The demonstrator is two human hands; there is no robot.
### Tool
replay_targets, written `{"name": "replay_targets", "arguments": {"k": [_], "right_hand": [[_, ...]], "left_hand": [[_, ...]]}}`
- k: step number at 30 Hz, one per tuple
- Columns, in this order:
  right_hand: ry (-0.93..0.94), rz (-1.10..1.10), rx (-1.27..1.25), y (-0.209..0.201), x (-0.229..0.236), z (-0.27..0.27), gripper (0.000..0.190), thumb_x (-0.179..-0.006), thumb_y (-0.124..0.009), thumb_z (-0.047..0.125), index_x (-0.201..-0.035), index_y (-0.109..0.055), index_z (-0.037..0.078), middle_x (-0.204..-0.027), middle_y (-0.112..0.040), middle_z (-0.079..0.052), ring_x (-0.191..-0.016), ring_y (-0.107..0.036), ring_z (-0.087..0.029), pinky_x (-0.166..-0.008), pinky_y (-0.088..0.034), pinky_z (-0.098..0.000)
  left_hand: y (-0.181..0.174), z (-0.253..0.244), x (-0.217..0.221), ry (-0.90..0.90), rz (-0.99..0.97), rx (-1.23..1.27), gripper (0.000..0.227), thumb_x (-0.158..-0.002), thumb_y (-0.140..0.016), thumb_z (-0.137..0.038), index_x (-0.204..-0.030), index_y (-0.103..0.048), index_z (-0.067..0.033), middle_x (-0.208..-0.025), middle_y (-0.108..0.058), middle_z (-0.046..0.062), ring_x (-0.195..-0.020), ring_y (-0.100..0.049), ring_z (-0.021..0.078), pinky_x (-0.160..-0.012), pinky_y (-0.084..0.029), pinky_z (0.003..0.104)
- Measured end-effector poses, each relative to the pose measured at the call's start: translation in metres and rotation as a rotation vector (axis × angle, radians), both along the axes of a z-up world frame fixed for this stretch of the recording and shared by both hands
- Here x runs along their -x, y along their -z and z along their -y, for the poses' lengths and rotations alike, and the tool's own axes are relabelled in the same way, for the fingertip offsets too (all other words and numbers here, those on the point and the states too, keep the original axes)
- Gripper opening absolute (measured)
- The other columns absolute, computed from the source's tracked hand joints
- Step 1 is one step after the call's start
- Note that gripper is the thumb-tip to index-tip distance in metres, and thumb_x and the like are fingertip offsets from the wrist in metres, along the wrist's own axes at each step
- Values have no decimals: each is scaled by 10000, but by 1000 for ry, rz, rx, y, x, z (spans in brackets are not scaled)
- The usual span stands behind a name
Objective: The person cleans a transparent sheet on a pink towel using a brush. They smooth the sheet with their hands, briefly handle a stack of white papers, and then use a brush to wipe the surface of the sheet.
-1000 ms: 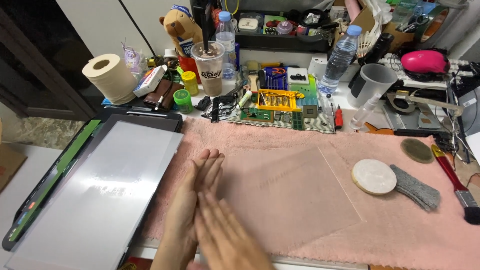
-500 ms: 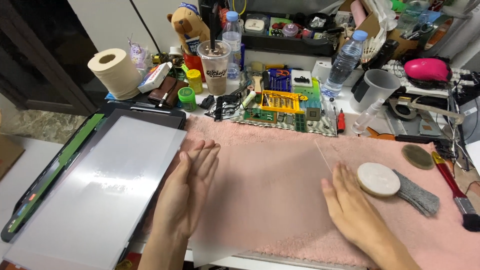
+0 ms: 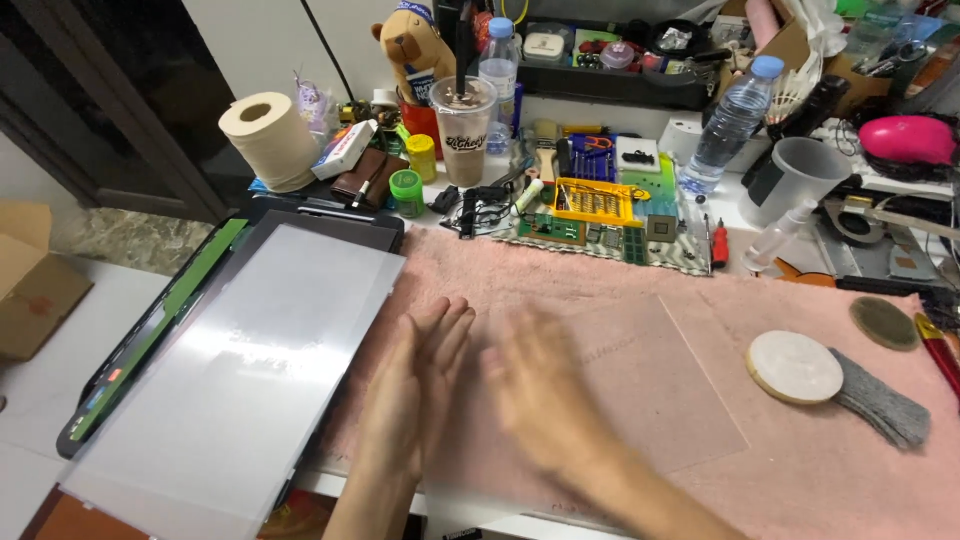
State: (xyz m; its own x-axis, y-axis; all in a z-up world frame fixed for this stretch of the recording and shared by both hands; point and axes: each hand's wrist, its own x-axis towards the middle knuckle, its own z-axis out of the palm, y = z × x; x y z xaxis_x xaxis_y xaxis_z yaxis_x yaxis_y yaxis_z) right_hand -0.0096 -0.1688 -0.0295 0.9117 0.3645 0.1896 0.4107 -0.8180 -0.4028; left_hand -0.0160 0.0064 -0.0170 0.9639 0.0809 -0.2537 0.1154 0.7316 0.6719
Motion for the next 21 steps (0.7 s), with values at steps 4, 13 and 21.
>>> {"name": "replay_targets", "arguments": {"k": [4, 13, 21], "right_hand": [[-309, -228, -241, -40, 32, -65, 752, -1216, -173, 419, -1824, -141, -22, -1926, -31, -268, -1790, 17, -380, -1392, 84, -525], [-328, -66, -126, -38, 11, -14, 709, -1238, -205, 432, -1819, -242, 28, -1917, -208, -210, -1770, -197, -330, -1422, -104, -463], [80, -147, 136, 3, -27, 132, 725, -1208, -149, 514, -1813, -299, 145, -1895, -279, -106, -1757, -228, -294, -1431, -91, -474]], "left_hand": [[-32, -3, 14, 57, -179, -117, 899, -1124, -271, -634, -1721, -574, -35, -1802, -640, 184, -1678, -571, 310, -1380, -394, 424], [-24, 4, -1, -55, -144, 177, 630, -1055, -569, -144, -1639, -603, 88, -1647, -691, 282, -1499, -647, 317, -1336, -457, 404], [-15, -6, 2, -5, 46, 39, 635, -1144, -489, -244, -1673, -535, 104, -1731, -621, 341, -1583, -634, 425, -1336, -482, 494]]}}
